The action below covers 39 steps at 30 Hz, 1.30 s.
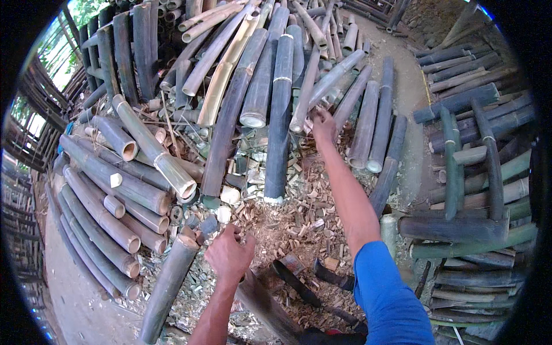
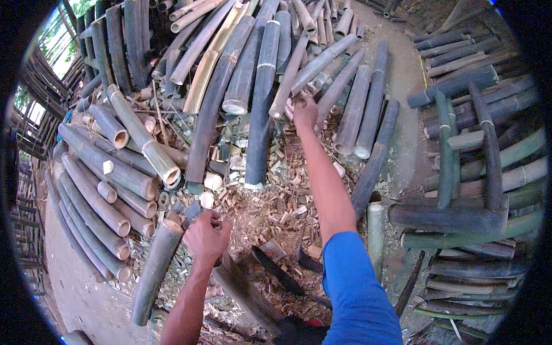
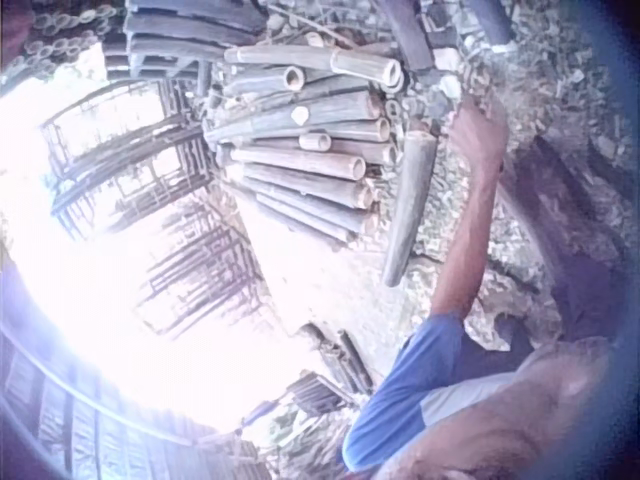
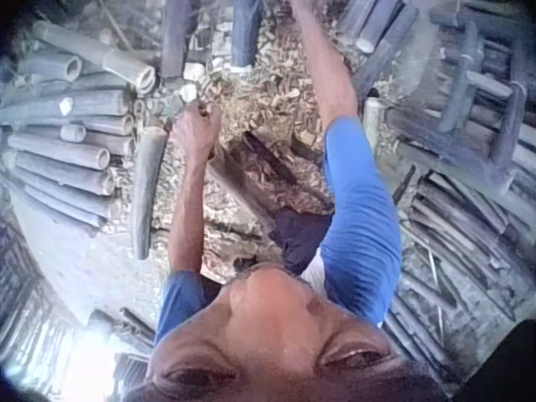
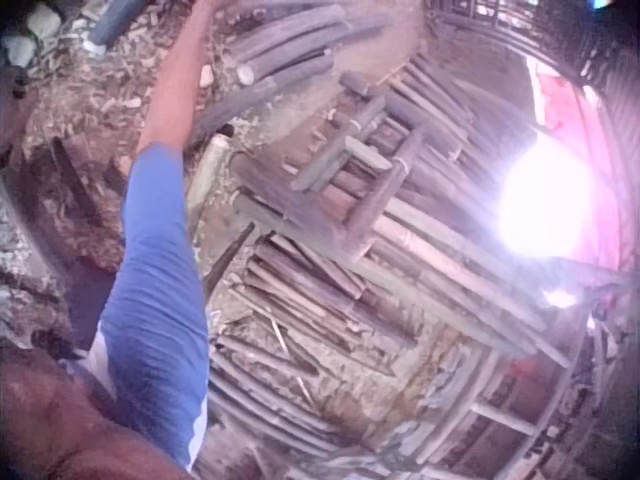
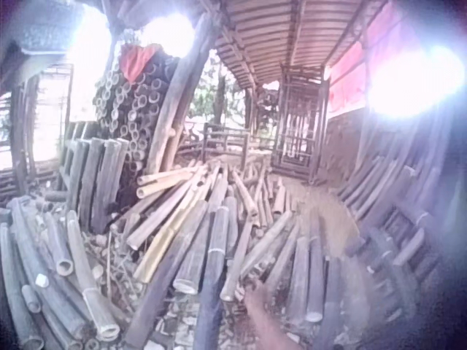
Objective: The person crafts bamboo furniture by using a knife to hollow out and shape bamboo stalks, fitting them together by hand and smoothing the joints.
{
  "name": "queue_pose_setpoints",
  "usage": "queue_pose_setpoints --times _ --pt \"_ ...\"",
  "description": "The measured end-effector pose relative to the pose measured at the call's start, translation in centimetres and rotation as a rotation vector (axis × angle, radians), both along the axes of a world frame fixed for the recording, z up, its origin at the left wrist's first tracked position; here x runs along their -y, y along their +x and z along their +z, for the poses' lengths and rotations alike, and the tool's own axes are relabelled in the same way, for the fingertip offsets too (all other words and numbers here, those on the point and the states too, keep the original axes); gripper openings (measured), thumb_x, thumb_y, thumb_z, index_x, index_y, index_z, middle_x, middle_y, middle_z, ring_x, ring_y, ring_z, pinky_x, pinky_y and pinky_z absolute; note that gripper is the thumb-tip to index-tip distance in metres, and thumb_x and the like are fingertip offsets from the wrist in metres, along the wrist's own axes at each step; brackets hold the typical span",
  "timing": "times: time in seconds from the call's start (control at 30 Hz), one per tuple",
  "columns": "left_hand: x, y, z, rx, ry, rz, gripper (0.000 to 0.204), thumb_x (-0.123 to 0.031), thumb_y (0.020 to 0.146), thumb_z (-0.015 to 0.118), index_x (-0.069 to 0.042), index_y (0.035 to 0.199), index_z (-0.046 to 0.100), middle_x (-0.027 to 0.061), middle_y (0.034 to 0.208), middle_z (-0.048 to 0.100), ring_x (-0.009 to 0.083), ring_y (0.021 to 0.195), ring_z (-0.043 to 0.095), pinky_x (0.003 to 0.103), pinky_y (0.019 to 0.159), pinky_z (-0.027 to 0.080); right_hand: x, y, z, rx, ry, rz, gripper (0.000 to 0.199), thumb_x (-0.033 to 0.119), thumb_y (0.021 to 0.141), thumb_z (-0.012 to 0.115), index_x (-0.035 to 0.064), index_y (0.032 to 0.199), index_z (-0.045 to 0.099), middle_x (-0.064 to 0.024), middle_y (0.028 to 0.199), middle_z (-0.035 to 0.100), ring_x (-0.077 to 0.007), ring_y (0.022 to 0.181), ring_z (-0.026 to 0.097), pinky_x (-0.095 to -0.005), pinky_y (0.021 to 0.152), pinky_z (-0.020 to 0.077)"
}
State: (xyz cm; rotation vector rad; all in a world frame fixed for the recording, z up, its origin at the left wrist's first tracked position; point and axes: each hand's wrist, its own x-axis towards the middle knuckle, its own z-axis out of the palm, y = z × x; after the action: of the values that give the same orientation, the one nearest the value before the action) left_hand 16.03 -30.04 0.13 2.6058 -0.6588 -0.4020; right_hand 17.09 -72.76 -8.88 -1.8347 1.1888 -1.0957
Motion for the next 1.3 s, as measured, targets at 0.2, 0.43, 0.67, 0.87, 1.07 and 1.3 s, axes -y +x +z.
queue_pose_setpoints --times 0.2,0.43,0.67,0.87,1.07,1.3 --pt "-0.6 0.8 0.3 -0.028 0.068 0.034 0.033 -0.038 0.080 0.072 -0.011 0.098 0.070 0.0116 0.086 0.076 0.0347 0.078 0.074 0.051 0.070 0.055 4.7 7.0 -3.8 0.099 0.510 -0.088 0.048 0.033 0.095 0.063 -0.0090 0.118 0.065 -0.0252 0.109 0.069 -0.0360 0.096 0.067 -0.0429 0.082 0.0514" --pt "-1.1 1.4 -0.1 0.009 0.126 0.061 0.026 -0.033 0.080 0.071 -0.014 0.098 0.072 0.0080 0.089 0.077 0.0326 0.081 0.074 0.047 0.073 0.055 6.6 9.1 -6.2 0.237 0.574 0.065 0.058 0.036 0.093 0.065 -0.0158 0.120 0.061 -0.0273 0.114 0.070 -0.0367 0.101 0.070 -0.0436 0.090 0.0525" --pt "-0.3 0.6 0.4 -0.044 0.074 0.023 0.025 -0.033 0.079 0.072 -0.014 0.096 0.071 0.0064 0.090 0.077 0.0328 0.080 0.074 0.047 0.071 0.055 1.5 -4.4 5.0 0.832 0.924 0.421 0.055 0.032 0.091 0.069 -0.0033 0.130 0.055 -0.0171 0.102 0.068 -0.0294 0.074 0.068 -0.0448 0.067 0.0562" --pt "0.2 0.0 0.1 -0.042 0.026 -0.020 0.032 -0.035 0.077 0.073 -0.012 0.099 0.071 0.0090 0.088 0.077 0.0335 0.079 0.074 0.050 0.071 0.055 3.6 -6.7 4.5 0.393 0.763 0.165 0.061 0.054 0.095 0.060 0.0004 0.125 0.056 -0.0165 0.101 0.064 -0.0297 0.084 0.065 -0.0512 0.074 0.0572" --pt "0.2 0.2 -0.1 -0.041 0.082 0.025 0.032 -0.036 0.076 0.073 -0.013 0.098 0.072 0.0064 0.088 0.077 0.0328 0.082 0.074 0.048 0.075 0.054 6.6 -7.5 -1.1 -0.273 0.193 -0.018 0.067 0.047 0.093 0.061 -0.0044 0.134 0.052 -0.0282 0.127 0.064 -0.0459 0.111 0.065 -0.0515 0.099 0.0490" --pt "0.0 0.3 0.1 -0.013 0.124 0.029 0.032 -0.037 0.076 0.073 -0.013 0.097 0.072 0.0069 0.087 0.077 0.0326 0.081 0.074 0.048 0.076 0.054 5.0 -6.1 -3.8 -0.319 0.182 -0.097 0.058 0.035 0.085 0.074 -0.0028 0.126 0.059 -0.0255 0.118 0.069 -0.0404 0.114 0.066 -0.0463 0.097 0.0498"
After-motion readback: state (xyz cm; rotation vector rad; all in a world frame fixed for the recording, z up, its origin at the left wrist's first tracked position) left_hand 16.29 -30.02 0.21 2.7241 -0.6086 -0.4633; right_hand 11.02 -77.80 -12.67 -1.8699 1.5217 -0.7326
